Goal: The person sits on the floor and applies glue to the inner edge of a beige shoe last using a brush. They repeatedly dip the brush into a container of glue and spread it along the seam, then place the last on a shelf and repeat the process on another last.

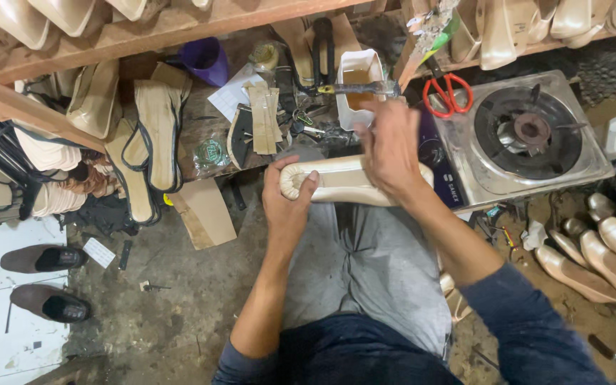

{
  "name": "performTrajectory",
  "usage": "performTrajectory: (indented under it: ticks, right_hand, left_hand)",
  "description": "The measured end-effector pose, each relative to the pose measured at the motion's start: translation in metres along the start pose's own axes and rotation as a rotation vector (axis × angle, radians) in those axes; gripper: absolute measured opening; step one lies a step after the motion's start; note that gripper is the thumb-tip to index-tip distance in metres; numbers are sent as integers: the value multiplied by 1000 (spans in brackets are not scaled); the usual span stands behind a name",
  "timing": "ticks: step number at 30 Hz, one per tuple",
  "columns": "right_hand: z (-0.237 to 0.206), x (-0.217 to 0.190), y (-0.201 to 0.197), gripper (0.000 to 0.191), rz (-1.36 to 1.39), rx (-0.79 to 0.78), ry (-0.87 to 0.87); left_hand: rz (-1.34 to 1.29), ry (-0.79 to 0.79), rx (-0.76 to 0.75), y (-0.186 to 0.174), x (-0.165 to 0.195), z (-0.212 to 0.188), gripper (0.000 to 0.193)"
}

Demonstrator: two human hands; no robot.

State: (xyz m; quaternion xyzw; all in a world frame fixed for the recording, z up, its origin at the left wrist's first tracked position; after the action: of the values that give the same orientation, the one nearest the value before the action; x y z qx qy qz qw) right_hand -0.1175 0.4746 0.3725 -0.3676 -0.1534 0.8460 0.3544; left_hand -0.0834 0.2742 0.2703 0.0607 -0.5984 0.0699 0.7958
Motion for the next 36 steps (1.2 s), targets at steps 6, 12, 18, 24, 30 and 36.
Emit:
performTrajectory:
  ticks: [6, 12, 18, 24, 30, 36]
  right_hand:
    - [-7, -26, -31, 31, -83, 246, -210]
    - [-6, -69, 63, 55, -192, -217, -321]
    - [-46, -18, 36, 104, -246, -536, -422]
    - [-48, -3, 10, 103, -111, -637, -57]
    - [-40, 12, 27, 42, 234, -565, 69]
    - [26, 103, 71, 38, -365, -311, -26]
  left_hand:
    - [-141, -230, -40, 1, -12, -8, 31]
    - [-179, -205, -67, -6, -35, -11, 34]
    - [-133, -38, -47, -16, -36, -10, 37]
    - [-405, -73, 165, -9, -19, -38, 55]
    - [-1146, -415, -99, 34, -7, -61, 61]
    - [-1284, -497, -196, 32, -1, -24, 79]
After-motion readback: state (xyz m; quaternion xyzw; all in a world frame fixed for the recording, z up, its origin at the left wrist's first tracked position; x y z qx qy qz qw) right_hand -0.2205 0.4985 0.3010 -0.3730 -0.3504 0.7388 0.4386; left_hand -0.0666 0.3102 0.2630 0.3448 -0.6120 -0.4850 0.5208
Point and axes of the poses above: each hand's wrist, its own z-axis towards the middle knuckle, its own y-axis out of the palm, x = y × z, the point moved 5 cm from there along z, towards the middle knuckle, and after that the axes turned 7 degrees about -z, right-handed, at the moved point
